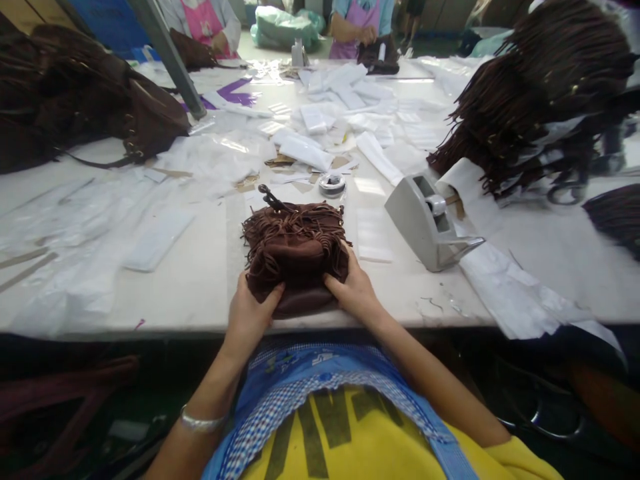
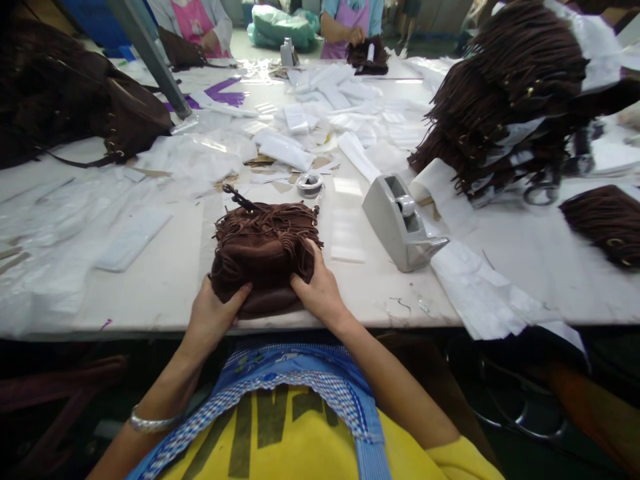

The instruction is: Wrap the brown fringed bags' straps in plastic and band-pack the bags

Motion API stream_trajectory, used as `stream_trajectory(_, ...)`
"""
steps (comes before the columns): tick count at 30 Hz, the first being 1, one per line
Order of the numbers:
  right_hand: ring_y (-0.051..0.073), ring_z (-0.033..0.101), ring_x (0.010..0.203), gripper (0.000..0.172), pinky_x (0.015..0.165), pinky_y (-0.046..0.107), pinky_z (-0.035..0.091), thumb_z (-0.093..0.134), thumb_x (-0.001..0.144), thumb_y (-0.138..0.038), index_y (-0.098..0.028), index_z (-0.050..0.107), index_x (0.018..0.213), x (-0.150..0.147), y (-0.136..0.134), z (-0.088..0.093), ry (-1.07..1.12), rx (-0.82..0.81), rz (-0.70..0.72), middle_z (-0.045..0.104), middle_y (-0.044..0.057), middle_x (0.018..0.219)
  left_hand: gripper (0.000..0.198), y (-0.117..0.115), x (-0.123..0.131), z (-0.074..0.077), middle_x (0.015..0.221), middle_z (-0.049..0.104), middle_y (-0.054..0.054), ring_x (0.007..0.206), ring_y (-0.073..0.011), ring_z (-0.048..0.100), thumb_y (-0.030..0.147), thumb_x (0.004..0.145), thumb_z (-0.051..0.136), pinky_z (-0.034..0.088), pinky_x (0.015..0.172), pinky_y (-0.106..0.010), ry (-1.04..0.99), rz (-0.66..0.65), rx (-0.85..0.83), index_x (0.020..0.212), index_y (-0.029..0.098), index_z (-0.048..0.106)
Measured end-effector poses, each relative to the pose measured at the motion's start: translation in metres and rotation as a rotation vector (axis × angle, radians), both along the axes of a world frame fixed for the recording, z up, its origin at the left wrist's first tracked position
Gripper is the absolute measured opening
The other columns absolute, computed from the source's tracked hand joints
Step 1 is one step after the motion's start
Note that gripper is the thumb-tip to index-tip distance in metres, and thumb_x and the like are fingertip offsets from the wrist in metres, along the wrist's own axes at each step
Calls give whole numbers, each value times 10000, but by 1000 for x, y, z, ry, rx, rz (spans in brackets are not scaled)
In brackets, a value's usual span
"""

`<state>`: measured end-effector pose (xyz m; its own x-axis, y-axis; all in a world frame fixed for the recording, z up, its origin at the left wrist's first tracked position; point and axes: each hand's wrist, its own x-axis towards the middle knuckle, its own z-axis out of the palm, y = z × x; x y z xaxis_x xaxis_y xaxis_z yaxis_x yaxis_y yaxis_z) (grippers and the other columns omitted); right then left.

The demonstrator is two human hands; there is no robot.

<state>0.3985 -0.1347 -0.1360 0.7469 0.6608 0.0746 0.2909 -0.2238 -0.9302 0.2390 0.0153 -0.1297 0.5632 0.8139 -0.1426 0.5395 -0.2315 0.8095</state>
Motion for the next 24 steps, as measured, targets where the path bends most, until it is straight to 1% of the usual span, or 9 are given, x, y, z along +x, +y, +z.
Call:
stream_trajectory(4,279,722,860,825,793,457,598,597,807,-235,-233,216,1539,-1,-4,9,12,-154,69,671,113,1233,637,-1,-26,19,924,687,-40,595,-195,654,516,796,679,494,540,-296,130,-79,251,1309,220,446)
stream_trajectory(8,305,707,953,838,836,445,573,599,802,-225,-217,209,1543,-2,-1,7,-101,-186,74,697,110,1184,435,-18,-47,33,915,676,-45,737,-208,671,424,837,672,541,696,-338,6,15,697,1202,224,549)
stream_trajectory(10,303,702,959,834,829,429,566,608,810,-249,-215,209,1541,0,-3,5,-143,-192,70,701,106,1166,265,-29,-44,30,938,711,-54,863,-222,687,363,870,645,541,848,-373,-94,-239,798,1108,247,625)
stream_trajectory(12,290,704,887,788,789,414,563,629,817,-296,-225,273,1517,4,-9,6,-193,-237,53,718,92,1081,294,-35,-34,18,1143,712,-72,1085,-245,656,347,910,589,489,1000,-419,-98,-634,774,1187,261,636)
stream_trajectory(14,258,691,783,691,742,392,558,653,818,-332,-244,393,1452,7,-19,11,-258,-291,-2,715,61,955,454,-36,-21,3,1380,597,-93,1295,-271,531,364,951,517,402,1099,-477,-27,-845,749,1387,235,517)
stream_trajectory(16,233,672,799,586,744,371,558,658,833,-334,-252,480,1385,10,-28,18,-330,-255,-79,686,56,952,569,-36,-14,-10,1501,469,-107,1402,-283,405,399,967,484,340,1139,-500,51,-891,739,1495,215,375)
stream_trajectory(18,235,648,959,535,820,367,559,653,856,-331,-252,509,1365,10,-32,25,-383,-129,-101,644,82,1106,632,-35,-14,-16,1548,392,-118,1441,-289,338,435,965,482,303,1159,-506,86,-886,742,1526,202,307)
stream_trajectory(21,235,576,1147,438,874,354,563,609,899,-323,-276,562,1331,11,-27,27,-334,21,-21,569,91,1269,630,-36,-18,-13,1544,394,-123,1430,-283,361,446,964,483,317,1156,-498,74,-885,746,1516,185,331)
stream_trajectory(24,222,588,1121,289,818,328,573,579,900,-265,-265,659,1178,18,-19,24,-217,54,42,621,72,1172,535,-36,-18,-6,1486,485,-101,1363,-268,465,409,969,483,400,1107,-469,59,-853,718,1460,201,436)
